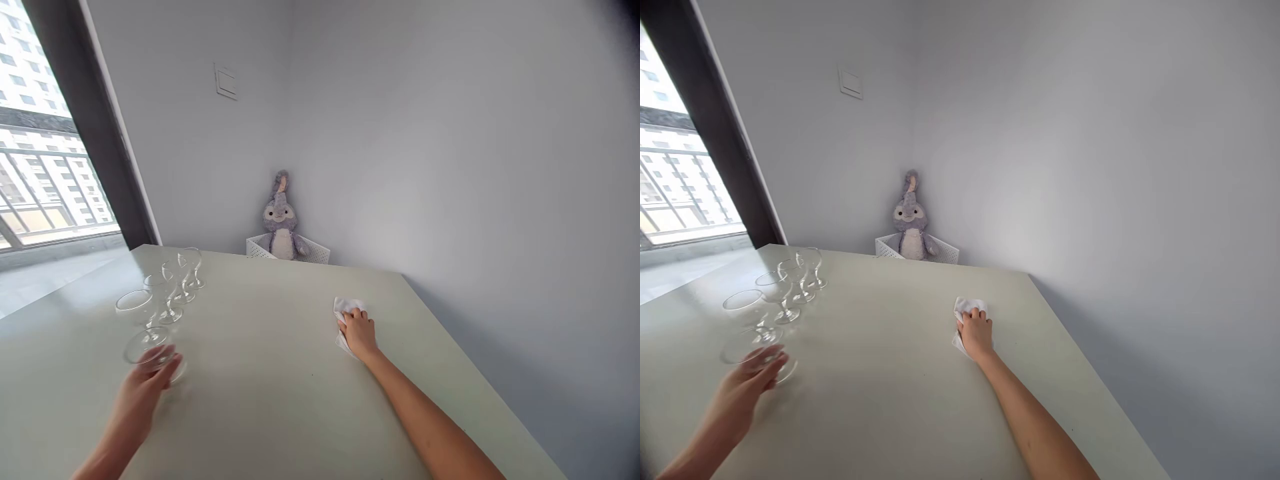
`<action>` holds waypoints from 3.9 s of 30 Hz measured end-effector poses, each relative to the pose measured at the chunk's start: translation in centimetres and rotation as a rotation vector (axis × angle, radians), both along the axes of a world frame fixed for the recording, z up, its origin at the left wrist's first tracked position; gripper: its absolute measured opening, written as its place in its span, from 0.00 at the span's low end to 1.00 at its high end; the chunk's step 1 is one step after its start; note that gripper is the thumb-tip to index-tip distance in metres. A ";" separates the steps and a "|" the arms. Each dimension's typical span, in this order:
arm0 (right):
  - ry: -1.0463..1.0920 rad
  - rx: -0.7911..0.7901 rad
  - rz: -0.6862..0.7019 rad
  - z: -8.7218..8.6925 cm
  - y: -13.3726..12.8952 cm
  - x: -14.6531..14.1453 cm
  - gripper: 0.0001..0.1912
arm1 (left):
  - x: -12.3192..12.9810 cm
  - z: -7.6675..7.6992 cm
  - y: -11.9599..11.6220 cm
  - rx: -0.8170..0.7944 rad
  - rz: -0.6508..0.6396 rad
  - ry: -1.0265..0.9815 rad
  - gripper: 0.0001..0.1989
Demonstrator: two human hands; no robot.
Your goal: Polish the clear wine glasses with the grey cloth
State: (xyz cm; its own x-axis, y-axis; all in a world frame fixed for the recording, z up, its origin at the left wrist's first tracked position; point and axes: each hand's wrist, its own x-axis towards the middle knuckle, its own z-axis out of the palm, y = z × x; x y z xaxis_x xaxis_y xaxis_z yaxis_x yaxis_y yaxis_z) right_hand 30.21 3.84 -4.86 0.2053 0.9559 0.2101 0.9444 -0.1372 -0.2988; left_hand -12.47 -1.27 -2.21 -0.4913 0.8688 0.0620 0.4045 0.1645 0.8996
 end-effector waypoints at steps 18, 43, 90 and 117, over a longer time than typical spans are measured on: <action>1.878 0.214 0.008 5.1 -1.9 -7.6 0.18 | 15.4 -0.8 9.4 0.197 -0.465 0.498 0.22; 1.839 -0.262 0.383 3.4 -2.7 -10.7 0.14 | 14.2 1.4 6.8 0.820 -0.766 1.053 0.18; 1.609 -0.259 0.451 4.4 -2.6 -8.7 0.17 | 15.1 2.4 5.4 0.355 -0.908 0.899 0.16; 1.030 -0.302 0.663 6.9 -2.4 -2.5 0.12 | 13.6 3.3 7.1 -0.437 -1.451 -0.190 0.23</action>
